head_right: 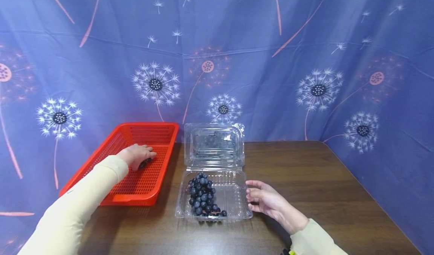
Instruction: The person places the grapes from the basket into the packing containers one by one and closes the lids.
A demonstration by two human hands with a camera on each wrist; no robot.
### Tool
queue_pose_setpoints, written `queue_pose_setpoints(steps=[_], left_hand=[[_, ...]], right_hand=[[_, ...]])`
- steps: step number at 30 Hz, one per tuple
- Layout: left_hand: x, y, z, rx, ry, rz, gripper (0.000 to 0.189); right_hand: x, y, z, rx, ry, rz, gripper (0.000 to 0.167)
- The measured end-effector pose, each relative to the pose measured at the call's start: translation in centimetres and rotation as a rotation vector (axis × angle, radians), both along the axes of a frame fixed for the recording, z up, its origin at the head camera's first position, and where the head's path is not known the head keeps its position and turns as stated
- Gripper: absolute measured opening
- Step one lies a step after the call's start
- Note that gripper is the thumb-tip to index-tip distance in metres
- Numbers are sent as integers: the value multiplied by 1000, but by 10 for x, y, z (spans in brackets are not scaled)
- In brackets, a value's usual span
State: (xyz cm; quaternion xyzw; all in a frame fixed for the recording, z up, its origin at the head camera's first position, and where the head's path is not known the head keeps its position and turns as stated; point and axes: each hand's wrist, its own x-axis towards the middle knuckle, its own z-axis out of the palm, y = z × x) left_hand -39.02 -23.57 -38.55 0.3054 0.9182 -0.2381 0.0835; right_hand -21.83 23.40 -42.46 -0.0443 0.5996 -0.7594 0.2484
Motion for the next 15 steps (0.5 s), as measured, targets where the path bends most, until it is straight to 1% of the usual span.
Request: queue_pose_setpoints(steps=[5,8,11,15], left_hand=[[2,0,-2,14,10,1,65],[3,1,0,19,17,1,60],[3,2,1,20,26,-7,51],[3,1,3,24,13,-13,46]], right_hand=[[0,-2,0,2,-11,-3,56],[1,-2,0,4,-13,-5,57],[1,-2,0,7,-11,-3,57],[1,-2,1,3,-11,1,55]])
